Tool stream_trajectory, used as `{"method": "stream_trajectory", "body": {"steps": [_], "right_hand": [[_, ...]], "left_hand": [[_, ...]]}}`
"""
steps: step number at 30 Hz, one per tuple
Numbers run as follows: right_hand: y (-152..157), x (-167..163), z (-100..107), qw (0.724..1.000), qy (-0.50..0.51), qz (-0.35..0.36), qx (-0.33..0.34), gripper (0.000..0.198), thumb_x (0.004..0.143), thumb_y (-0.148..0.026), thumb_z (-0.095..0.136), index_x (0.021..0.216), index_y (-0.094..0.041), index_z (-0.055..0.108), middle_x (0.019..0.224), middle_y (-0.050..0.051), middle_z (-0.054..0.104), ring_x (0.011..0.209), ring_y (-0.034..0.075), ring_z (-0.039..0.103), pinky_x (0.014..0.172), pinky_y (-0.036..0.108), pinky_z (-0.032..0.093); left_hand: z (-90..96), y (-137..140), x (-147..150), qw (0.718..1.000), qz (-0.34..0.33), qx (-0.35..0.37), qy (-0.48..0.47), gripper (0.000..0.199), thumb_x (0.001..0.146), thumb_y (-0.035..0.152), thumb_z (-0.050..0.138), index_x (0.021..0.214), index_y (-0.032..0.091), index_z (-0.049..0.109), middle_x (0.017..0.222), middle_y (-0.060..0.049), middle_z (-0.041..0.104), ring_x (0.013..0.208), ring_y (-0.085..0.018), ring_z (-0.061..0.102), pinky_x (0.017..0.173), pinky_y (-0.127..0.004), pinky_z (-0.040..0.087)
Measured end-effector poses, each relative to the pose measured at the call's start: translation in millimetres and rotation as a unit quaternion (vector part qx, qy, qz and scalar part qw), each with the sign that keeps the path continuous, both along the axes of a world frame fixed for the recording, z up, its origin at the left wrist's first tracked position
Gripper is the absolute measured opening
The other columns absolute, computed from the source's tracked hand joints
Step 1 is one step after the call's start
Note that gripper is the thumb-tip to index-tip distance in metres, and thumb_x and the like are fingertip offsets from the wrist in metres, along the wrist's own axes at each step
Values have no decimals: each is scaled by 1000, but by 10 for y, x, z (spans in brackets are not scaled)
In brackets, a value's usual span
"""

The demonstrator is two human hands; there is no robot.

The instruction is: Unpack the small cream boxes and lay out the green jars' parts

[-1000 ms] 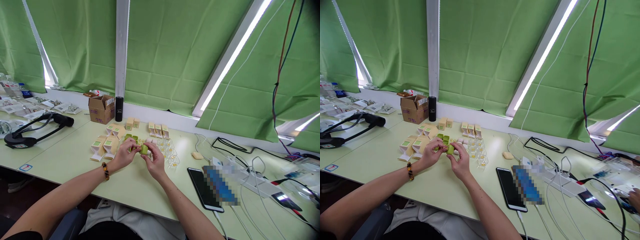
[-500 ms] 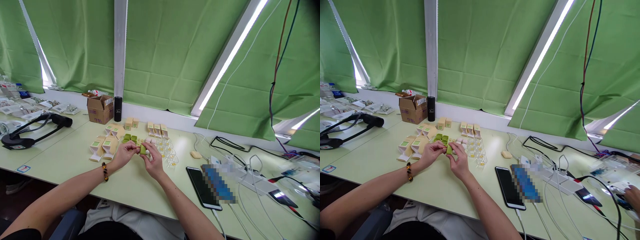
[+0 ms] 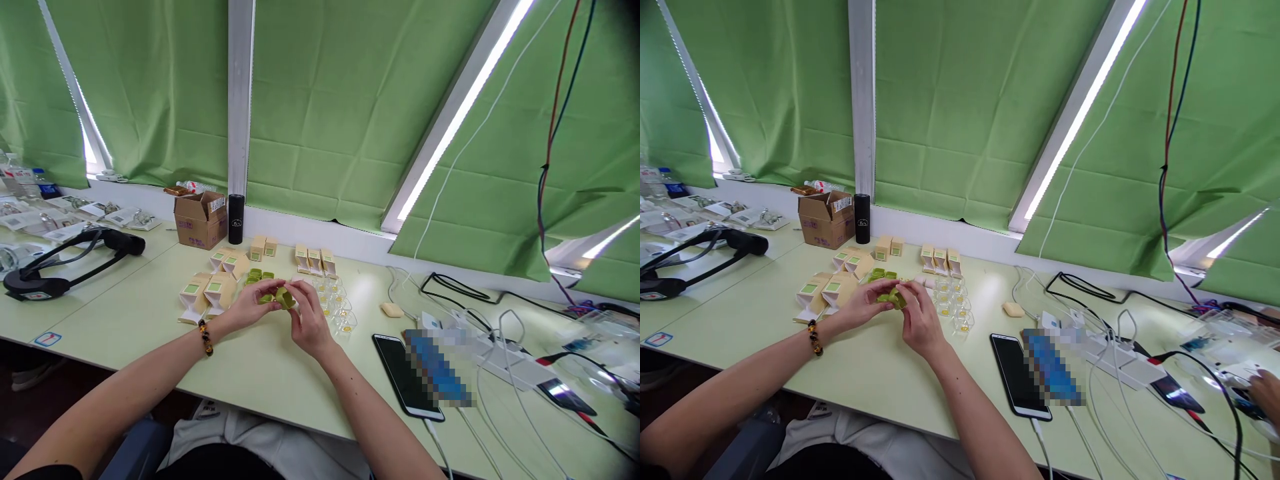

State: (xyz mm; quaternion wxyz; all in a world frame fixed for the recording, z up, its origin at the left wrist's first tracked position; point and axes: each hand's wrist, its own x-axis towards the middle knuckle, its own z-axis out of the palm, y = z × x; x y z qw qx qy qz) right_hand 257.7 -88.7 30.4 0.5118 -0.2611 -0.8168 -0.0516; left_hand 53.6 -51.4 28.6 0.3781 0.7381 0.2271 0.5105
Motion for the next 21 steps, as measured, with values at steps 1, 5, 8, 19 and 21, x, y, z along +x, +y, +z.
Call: {"method": "stream_trajectory", "body": {"steps": [1, 5, 8, 19, 21], "right_hand": [[0, 2, 14, 1000, 13, -9, 5, 69, 96, -6, 48, 159, -31, 40, 145, 16, 54, 139, 31, 54, 111, 57, 54], [-8, 4, 58, 993, 89, -53, 47, 52, 95, -10, 54, 143, -30, 58, 130, 14, 60, 128, 32, 58, 104, 58, 55], [-38, -11, 69, 989, 94, -84, 74, 35, 93, -13, 62, 121, -32, 71, 112, 10, 62, 112, 31, 59, 96, 55, 55], [-87, -97, 28, 980, 15, -176, 89, 23, 95, -16, 65, 104, -30, 79, 81, 6, 59, 85, 25, 50, 74, 42, 40], [-80, -102, 21, 981, 16, -178, 82, 22, 96, -16, 64, 102, -30, 79, 82, 6, 59, 85, 25, 50, 74, 42, 40]], "left_hand": [[-6, 1, 6, 1000, 3, 12, -9, 48, 86, 25, 82, 133, 23, 71, 131, -14, 69, 118, -27, 70, 95, -41, 63], [-52, 2, 13, 998, 36, 52, -12, 47, 86, 20, 80, 132, 23, 69, 133, -14, 64, 122, -27, 68, 99, -43, 62], [-73, -25, 7, 989, 91, 113, 29, 43, 89, 16, 76, 130, 24, 67, 130, -13, 65, 125, -27, 64, 103, -46, 59], [-5, -176, 46, 935, 161, 302, 94, 49, 91, 6, 68, 136, 27, 66, 124, -9, 72, 119, -26, 64, 103, -48, 55], [-11, -171, 56, 929, 165, 316, 96, 49, 92, 7, 67, 137, 27, 66, 122, -9, 74, 116, -25, 64, 102, -48, 55]]}}
